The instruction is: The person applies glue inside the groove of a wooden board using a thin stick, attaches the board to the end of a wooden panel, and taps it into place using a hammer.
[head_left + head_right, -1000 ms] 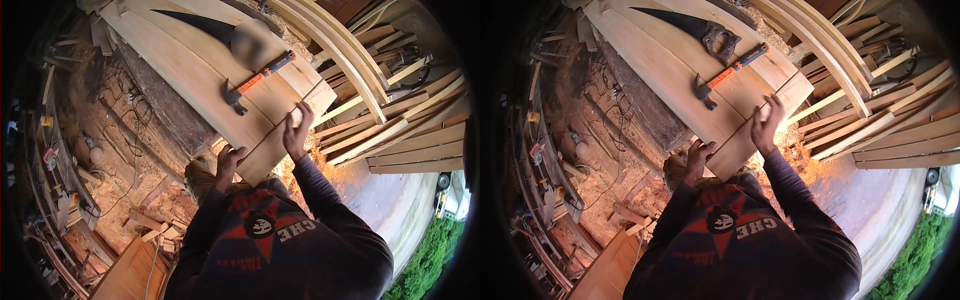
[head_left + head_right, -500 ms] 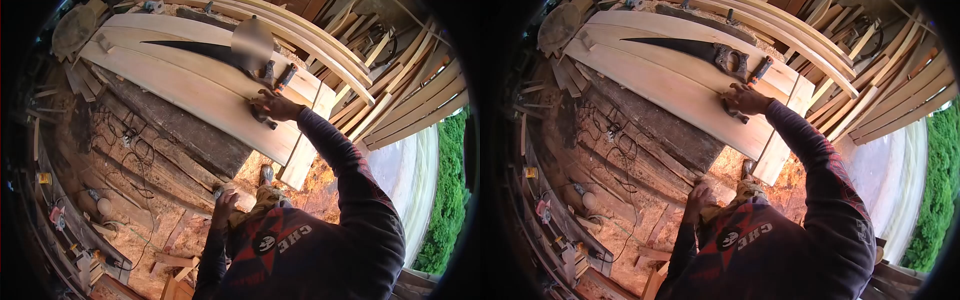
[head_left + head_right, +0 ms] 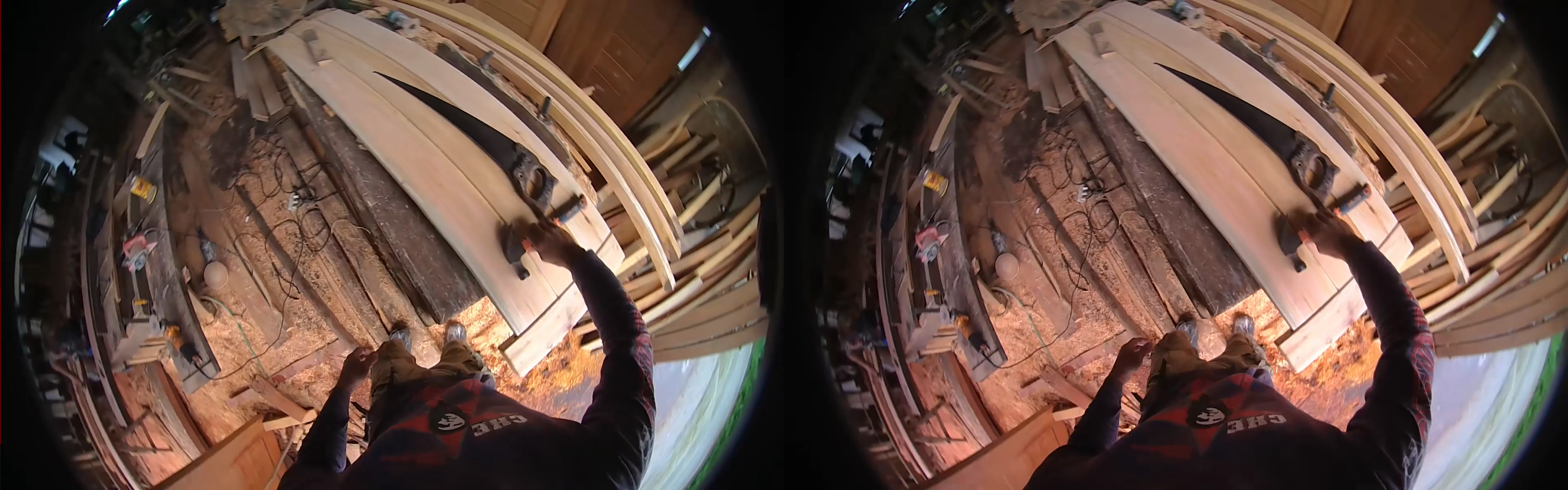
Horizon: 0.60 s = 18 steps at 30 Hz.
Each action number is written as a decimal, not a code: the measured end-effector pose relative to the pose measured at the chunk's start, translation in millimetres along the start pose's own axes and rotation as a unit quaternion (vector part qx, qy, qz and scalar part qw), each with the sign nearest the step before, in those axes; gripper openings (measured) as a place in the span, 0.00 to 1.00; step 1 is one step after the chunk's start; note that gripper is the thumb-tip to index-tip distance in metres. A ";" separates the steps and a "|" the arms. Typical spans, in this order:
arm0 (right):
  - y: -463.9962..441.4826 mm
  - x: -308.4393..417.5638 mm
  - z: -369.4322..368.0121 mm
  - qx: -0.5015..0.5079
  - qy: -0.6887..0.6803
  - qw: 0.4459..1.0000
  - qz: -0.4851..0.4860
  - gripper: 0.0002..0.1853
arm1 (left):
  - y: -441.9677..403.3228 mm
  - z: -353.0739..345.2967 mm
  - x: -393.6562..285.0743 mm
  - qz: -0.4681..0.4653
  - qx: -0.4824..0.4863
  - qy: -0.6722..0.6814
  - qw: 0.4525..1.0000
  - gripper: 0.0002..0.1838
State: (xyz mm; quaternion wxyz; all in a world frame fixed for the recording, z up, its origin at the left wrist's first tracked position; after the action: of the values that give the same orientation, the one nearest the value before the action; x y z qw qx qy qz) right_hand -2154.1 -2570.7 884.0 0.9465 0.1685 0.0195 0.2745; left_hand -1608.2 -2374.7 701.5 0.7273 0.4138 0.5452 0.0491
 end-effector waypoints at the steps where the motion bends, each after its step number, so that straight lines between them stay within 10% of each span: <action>1: 5.5 14.5 16.2 -0.022 0.024 0.999 0.031 0.18 | 10.0 1.2 -2.4 0.020 -0.034 0.003 0.999 0.24; 6: 14.8 79.5 64.1 -0.097 -0.022 0.995 0.024 0.17 | 42.6 10.1 45.4 0.031 -0.110 0.066 0.991 0.18; 9: 27.8 71.0 34.7 -0.099 -0.276 0.941 -0.167 0.15 | 25.1 38.6 91.3 0.009 -0.128 0.087 0.988 0.15; 14: 103.1 111.8 -34.4 -0.152 -0.601 0.685 -0.382 0.21 | -47.5 109.0 1.7 -0.082 -0.036 -0.090 0.992 0.15; 15: 124.2 139.2 -24.5 -0.149 -0.732 0.528 -0.404 0.21 | -62.9 117.2 -38.1 -0.109 -0.007 -0.042 0.993 0.15; 18: 191.1 183.0 -14.3 -0.261 -0.782 0.427 -0.370 0.20 | -116.9 119.8 -197.0 -0.180 0.050 -0.186 0.965 0.20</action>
State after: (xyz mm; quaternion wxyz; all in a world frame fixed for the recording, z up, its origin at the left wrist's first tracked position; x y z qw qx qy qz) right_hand -2098.7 -2318.5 943.6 0.5653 0.0321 -0.7415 -0.3600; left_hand -1631.6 -2619.7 780.6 0.7911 0.3468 0.4675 -0.1881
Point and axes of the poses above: each hand's wrist, its own y-axis away from the middle knuckle, its own z-axis out of the back of the hand, x = y × z, the point moved 9 cm from there along -y, towards the middle knuckle, and after that the axes turned 15 degrees about x, right-handed, at the moved point
